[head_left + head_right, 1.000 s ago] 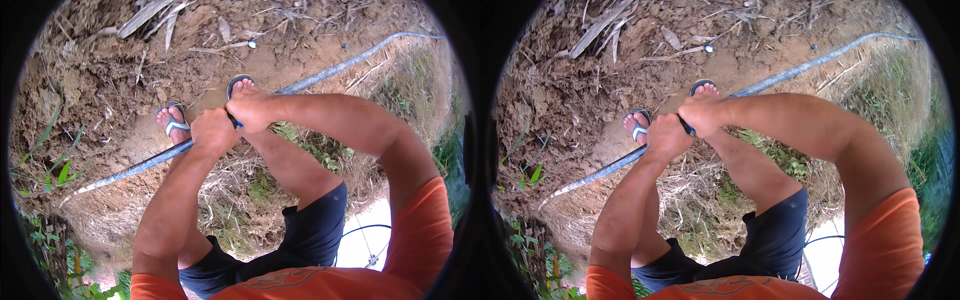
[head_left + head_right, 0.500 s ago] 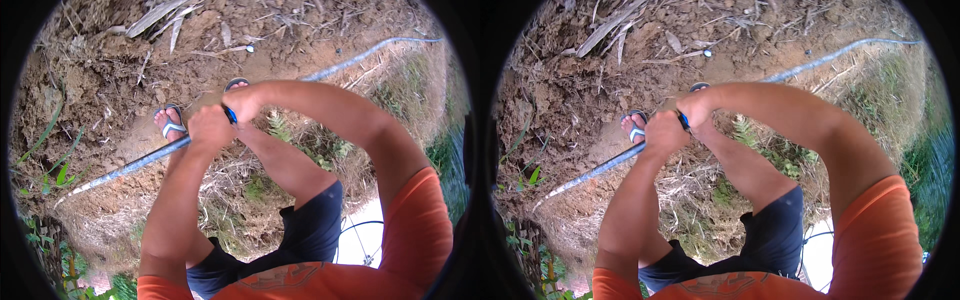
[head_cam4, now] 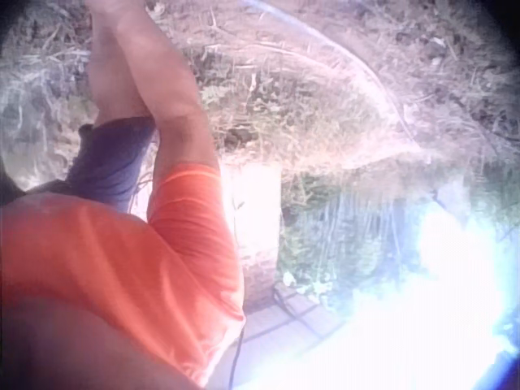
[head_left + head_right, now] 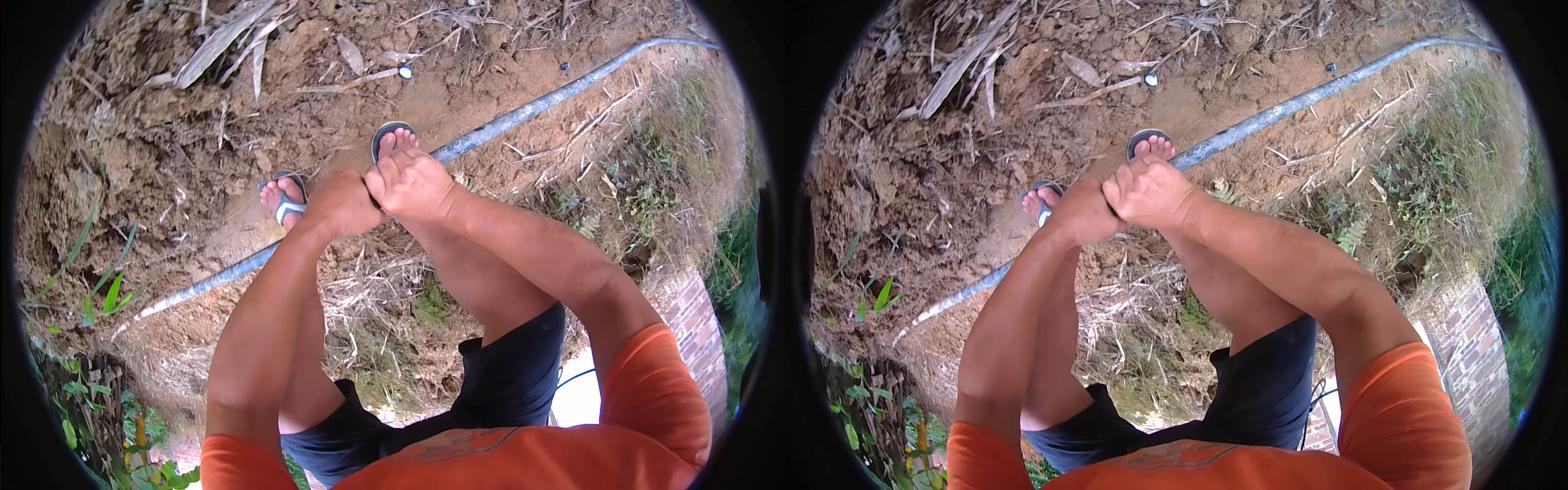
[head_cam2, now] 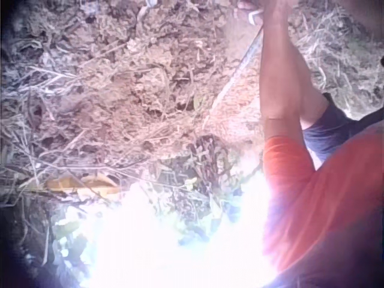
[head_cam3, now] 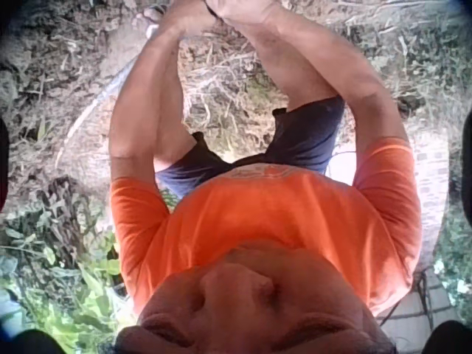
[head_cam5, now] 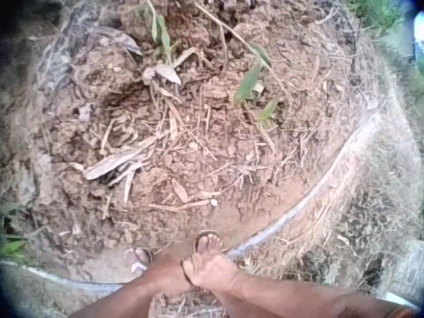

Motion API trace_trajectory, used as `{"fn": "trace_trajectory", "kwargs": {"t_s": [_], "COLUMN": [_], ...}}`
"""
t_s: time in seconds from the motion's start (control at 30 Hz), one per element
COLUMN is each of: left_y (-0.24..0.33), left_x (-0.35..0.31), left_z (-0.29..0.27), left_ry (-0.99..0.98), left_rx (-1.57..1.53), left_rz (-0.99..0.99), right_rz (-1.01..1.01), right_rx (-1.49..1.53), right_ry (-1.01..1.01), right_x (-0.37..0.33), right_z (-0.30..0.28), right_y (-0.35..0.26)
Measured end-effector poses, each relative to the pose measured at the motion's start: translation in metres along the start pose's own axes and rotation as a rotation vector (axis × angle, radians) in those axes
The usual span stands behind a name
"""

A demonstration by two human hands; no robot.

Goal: The person assembles a blue plastic hose connector onto a black hose. They insert a white rubber gasket into the connector, then push the connector onto the hose end and tighten it by hand to secure the connection.

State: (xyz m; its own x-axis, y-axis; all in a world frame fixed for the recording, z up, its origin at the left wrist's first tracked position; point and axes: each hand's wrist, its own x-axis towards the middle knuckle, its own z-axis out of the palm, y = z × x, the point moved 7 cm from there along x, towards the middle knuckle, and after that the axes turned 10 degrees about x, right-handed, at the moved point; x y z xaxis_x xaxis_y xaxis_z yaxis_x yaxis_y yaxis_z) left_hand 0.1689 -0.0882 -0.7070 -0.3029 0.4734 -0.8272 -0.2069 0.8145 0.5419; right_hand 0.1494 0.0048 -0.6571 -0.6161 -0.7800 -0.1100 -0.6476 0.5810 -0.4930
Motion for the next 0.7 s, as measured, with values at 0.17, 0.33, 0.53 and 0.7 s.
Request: {"fn": "trace_trajectory", "kwargs": {"t_s": [0.17,0.33,0.53,0.7], "left_y": [-0.005,0.003,-0.003,0.008], "left_x": [-0.013,-0.027,-0.016,-0.006], "left_z": [-0.016,-0.007,0.03,0.052], "left_ry": [-0.203,-0.554,-0.887,-0.722], "left_rx": [-0.301,-0.532,-0.616,-0.511], "left_rz": [-0.045,-0.122,-0.174,-0.06], "right_rz": [-0.01,-0.13,-0.021,0.075], "right_rx": [0.16,0.127,0.041,0.142], "right_ry": [0.007,0.085,0.039,-0.097], "right_x": [0.016,0.003,-0.011,-0.022], "right_z": [-0.023,-0.03,-0.016,-0.003], "right_y": [-0.012,-0.026,-0.023,-0.023]}}
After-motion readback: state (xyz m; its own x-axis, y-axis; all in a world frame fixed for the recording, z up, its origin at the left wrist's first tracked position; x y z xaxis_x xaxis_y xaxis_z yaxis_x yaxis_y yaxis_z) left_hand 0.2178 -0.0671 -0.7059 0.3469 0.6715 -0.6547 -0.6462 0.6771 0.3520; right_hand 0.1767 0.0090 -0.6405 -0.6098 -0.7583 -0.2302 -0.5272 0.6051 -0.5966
